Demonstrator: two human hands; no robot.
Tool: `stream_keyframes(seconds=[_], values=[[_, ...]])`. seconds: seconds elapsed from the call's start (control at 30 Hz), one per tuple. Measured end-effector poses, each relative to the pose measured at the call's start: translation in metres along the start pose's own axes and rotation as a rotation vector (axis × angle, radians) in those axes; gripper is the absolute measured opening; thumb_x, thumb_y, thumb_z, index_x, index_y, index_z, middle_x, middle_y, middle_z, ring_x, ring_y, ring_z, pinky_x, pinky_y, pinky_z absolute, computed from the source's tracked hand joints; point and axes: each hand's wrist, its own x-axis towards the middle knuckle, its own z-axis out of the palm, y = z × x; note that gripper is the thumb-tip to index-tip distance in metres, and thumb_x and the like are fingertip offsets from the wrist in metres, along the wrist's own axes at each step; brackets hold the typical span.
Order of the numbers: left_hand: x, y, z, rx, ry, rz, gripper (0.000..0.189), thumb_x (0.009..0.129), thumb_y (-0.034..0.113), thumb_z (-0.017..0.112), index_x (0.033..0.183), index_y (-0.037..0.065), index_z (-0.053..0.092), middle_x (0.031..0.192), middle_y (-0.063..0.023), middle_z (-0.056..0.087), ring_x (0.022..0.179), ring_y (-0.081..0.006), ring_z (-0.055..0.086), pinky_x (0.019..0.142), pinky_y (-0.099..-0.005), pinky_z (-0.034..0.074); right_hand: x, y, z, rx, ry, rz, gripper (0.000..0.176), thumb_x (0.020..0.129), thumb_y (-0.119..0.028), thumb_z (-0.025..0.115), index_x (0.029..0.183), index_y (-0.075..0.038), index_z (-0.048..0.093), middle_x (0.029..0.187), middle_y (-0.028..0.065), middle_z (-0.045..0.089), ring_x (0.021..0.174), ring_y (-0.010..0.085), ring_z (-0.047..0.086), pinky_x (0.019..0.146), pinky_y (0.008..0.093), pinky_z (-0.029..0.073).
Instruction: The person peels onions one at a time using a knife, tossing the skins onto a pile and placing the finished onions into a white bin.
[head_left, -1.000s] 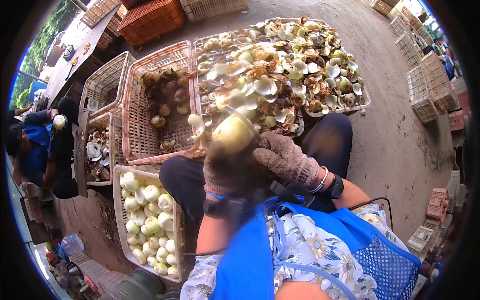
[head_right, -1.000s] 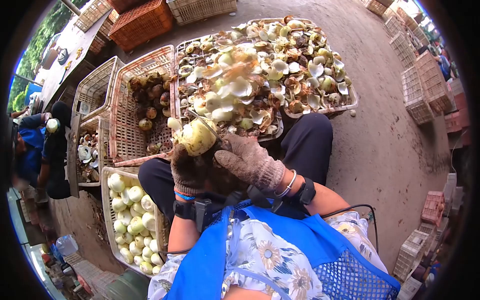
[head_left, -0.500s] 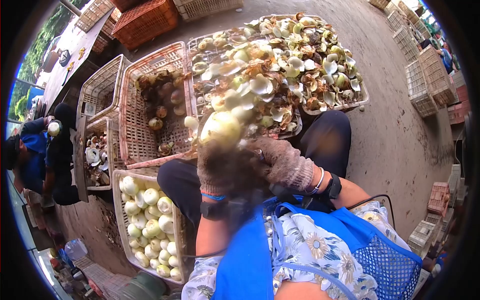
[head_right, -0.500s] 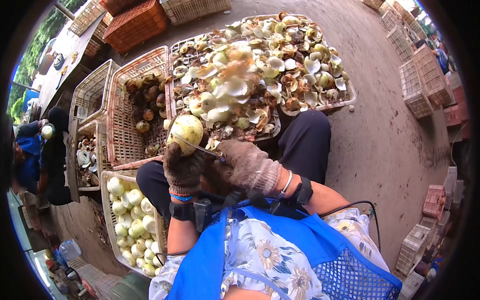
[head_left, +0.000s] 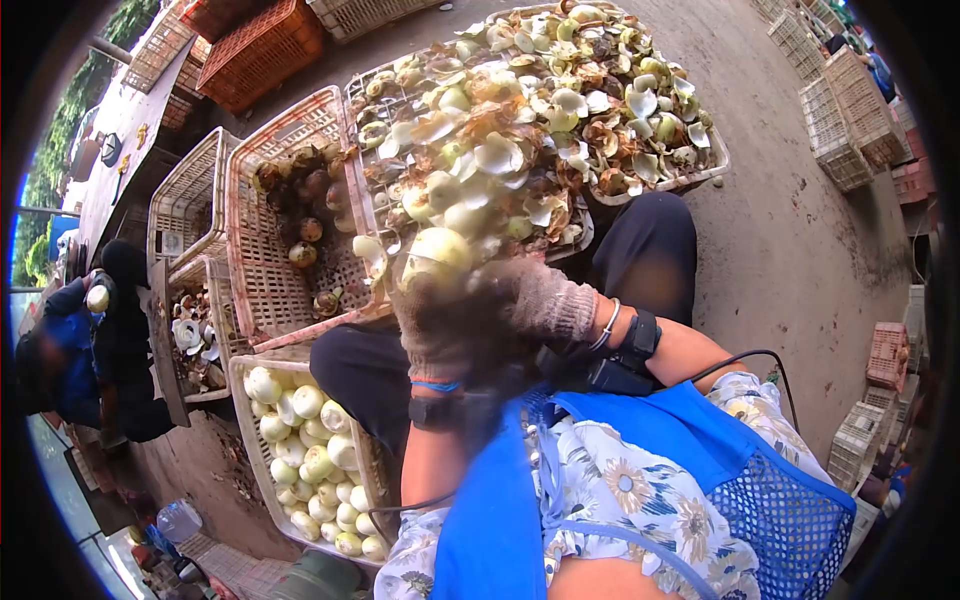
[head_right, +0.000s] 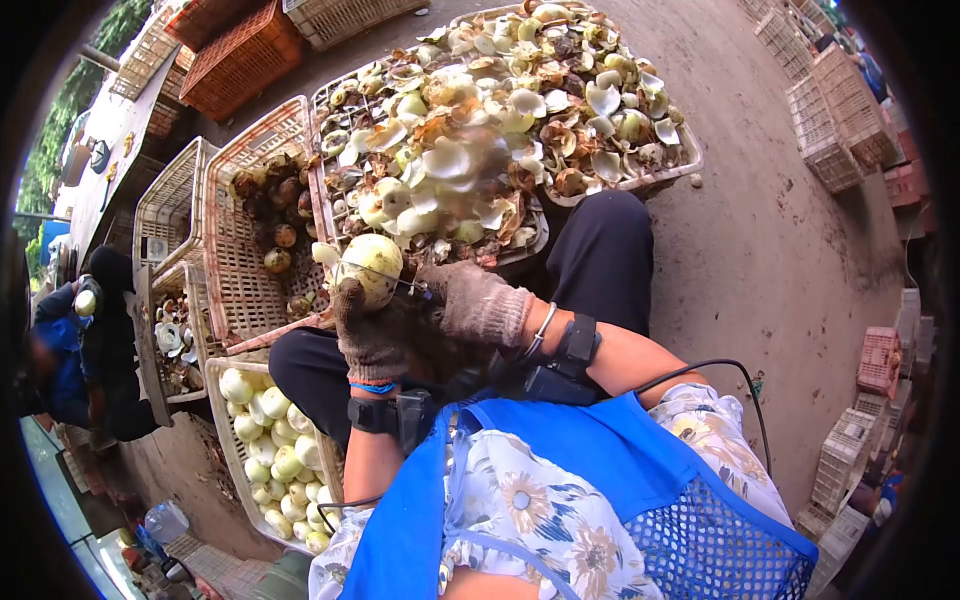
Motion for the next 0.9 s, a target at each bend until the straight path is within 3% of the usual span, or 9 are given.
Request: stream_keyframes(seconds=[0.1, 0.23, 0.43, 0.5, 0.53, 0.63, 0.7, 0.77, 0.9], values=[[0.007, 0.004, -0.020, 0.304, 0.011, 0.171, 0.057, 0.084, 0.027, 0.067, 0.131, 0.003, 0.046, 0.122, -0.0162, 0.056, 0.111, -0.0313, 0.057, 0.093, -0.0471, 0.050, -0.004, -0.005, 0.000, -0.081, -0.039, 0.082, 0.038, 0.080, -0.023, 0.063, 0.114, -0.008, 0.059, 0.093, 0.0220, 0.065, 0.090, 0.0399, 0.063, 0.077, 0.0444, 0.052], [0.000, 0.017, -0.014, 0.282, -0.025, 0.023, 0.058, 0.082, 0.026, 0.069, 0.130, 0.002, 0.046, 0.121, -0.0139, 0.057, 0.110, -0.0282, 0.057, 0.092, -0.0447, 0.051, -0.006, -0.017, -0.007, -0.046, -0.001, 0.064, 0.036, 0.080, -0.025, 0.062, 0.110, -0.006, 0.059, 0.091, 0.0232, 0.065, 0.089, 0.0406, 0.063, 0.076, 0.0465, 0.052], [0.015, 0.022, -0.025, 0.804, -0.047, 0.074, 0.054, 0.081, 0.021, 0.071, 0.125, 0.000, 0.049, 0.118, -0.0133, 0.058, 0.109, -0.0278, 0.057, 0.094, -0.0467, 0.049, -0.003, -0.030, -0.006, -0.022, 0.003, 0.143, 0.029, 0.082, -0.026, 0.063, 0.101, -0.004, 0.062, 0.088, 0.0216, 0.065, 0.087, 0.0401, 0.063, 0.074, 0.0443, 0.051], [0.023, 0.005, -0.063, 0.336, -0.016, 0.071, 0.052, 0.081, 0.022, 0.071, 0.124, 0.000, 0.050, 0.118, -0.0141, 0.058, 0.109, -0.0280, 0.056, 0.098, -0.0446, 0.047, -0.003, -0.047, -0.014, 0.156, 0.062, 0.211, 0.027, 0.083, -0.026, 0.064, 0.098, -0.004, 0.062, 0.087, 0.0202, 0.065, 0.085, 0.0392, 0.063, 0.074, 0.0430, 0.051], [0.008, 0.019, -0.011, 0.052, 0.160, -0.147, 0.056, 0.079, 0.029, 0.073, 0.124, 0.003, 0.052, 0.120, -0.0132, 0.058, 0.111, -0.0288, 0.055, 0.100, -0.0463, 0.045, -0.003, -0.052, -0.015, 0.334, 0.120, 0.279, 0.025, 0.083, -0.026, 0.064, 0.096, -0.004, 0.062, 0.085, 0.0188, 0.065, 0.084, 0.0383, 0.063, 0.073, 0.0417, 0.050], [0.012, 0.024, -0.015, -0.256, 0.035, -0.248, 0.061, 0.077, 0.037, 0.073, 0.126, 0.007, 0.051, 0.124, -0.0125, 0.055, 0.114, -0.0306, 0.052, 0.100, -0.0515, 0.043, -0.002, -0.049, -0.031, -0.073, 0.222, -0.013, 0.025, 0.084, -0.026, 0.064, 0.096, -0.004, 0.061, 0.086, 0.0172, 0.062, 0.082, 0.0353, 0.063, 0.070, 0.0400, 0.050], [0.015, 0.022, -0.010, -0.204, 0.085, -0.153, 0.065, 0.075, 0.042, 0.074, 0.127, 0.011, 0.050, 0.127, -0.0123, 0.053, 0.117, -0.0329, 0.050, 0.101, -0.0560, 0.041, -0.008, -0.048, -0.033, -0.162, 0.183, 0.018, 0.025, 0.084, -0.027, 0.064, 0.095, -0.004, 0.061, 0.083, 0.0168, 0.062, 0.080, 0.0346, 0.062, 0.068, 0.0409, 0.051], [0.015, 0.022, -0.012, -0.178, 0.075, -0.101, 0.064, 0.076, 0.041, 0.073, 0.128, 0.011, 0.050, 0.127, -0.0130, 0.052, 0.117, -0.0345, 0.049, 0.101, -0.0565, 0.041, -0.013, -0.048, -0.032, -0.546, 0.114, -0.032, 0.023, 0.084, -0.027, 0.063, 0.092, -0.006, 0.061, 0.081, 0.0157, 0.060, 0.078, 0.0335, 0.062, 0.066, 0.0420, 0.051], [0.015, 0.020, -0.014, -0.165, 0.068, -0.068, 0.063, 0.076, 0.041, 0.073, 0.127, 0.011, 0.050, 0.126, -0.0132, 0.052, 0.117, -0.0353, 0.049, 0.101, -0.0570, 0.041, -0.014, -0.045, -0.030, -0.599, 0.115, -0.168, 0.015, 0.081, -0.019, 0.057, 0.090, -0.007, 0.059, 0.083, 0.0127, 0.057, 0.075, 0.0295, 0.061, 0.060, 0.0400, 0.051]])
